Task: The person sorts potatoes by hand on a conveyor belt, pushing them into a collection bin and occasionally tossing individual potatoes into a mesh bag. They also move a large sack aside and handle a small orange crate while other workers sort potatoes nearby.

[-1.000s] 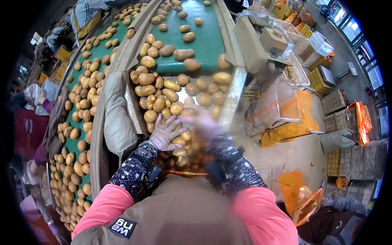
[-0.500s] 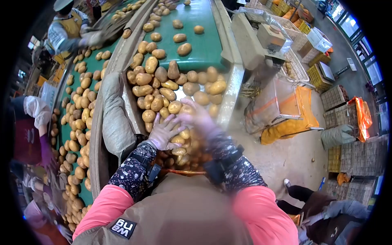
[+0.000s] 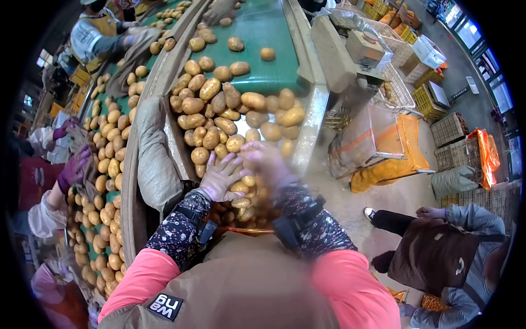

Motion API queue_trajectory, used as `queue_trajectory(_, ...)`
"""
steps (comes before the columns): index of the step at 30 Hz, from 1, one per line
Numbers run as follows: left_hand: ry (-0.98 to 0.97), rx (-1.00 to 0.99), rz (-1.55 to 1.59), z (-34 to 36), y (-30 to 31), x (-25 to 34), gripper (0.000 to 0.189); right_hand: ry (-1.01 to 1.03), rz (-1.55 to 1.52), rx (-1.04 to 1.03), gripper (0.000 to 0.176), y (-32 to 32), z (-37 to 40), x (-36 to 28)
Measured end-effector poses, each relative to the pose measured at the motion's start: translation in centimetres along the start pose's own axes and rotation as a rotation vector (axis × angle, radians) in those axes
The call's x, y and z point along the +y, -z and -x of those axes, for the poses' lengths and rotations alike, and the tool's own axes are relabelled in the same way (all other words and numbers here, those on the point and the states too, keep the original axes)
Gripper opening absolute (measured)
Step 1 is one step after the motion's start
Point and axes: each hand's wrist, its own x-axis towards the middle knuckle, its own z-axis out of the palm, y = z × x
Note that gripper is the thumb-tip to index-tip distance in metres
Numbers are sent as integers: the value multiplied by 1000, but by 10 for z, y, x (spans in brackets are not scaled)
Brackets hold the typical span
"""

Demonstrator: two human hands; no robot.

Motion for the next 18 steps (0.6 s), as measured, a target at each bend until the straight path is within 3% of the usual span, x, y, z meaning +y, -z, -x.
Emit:
queue_trajectory(6,3,-19,6,1,4,0,76,-21,-119,1,23,-6,-2,-7)
queue_trajectory(8,3,-25,22,1,7,-1,76,-247,-404,22,15,-7,-2,-14)
queue_trajectory(11,2,-14,32,2,7,-2,77,-371,-575,198,15,-15,-4,-14)
queue_trajectory(14,6,-4,32,3,4,-4,77,-408,-532,234,17,-15,-7,-10)
queue_trajectory(16,-4,33,24,3,1,-4,77,-15,-124,58,17,2,-13,50)
queue_trajectory(18,-26,104,7,3,-2,-3,76,-50,-153,34,16,5,-16,52)
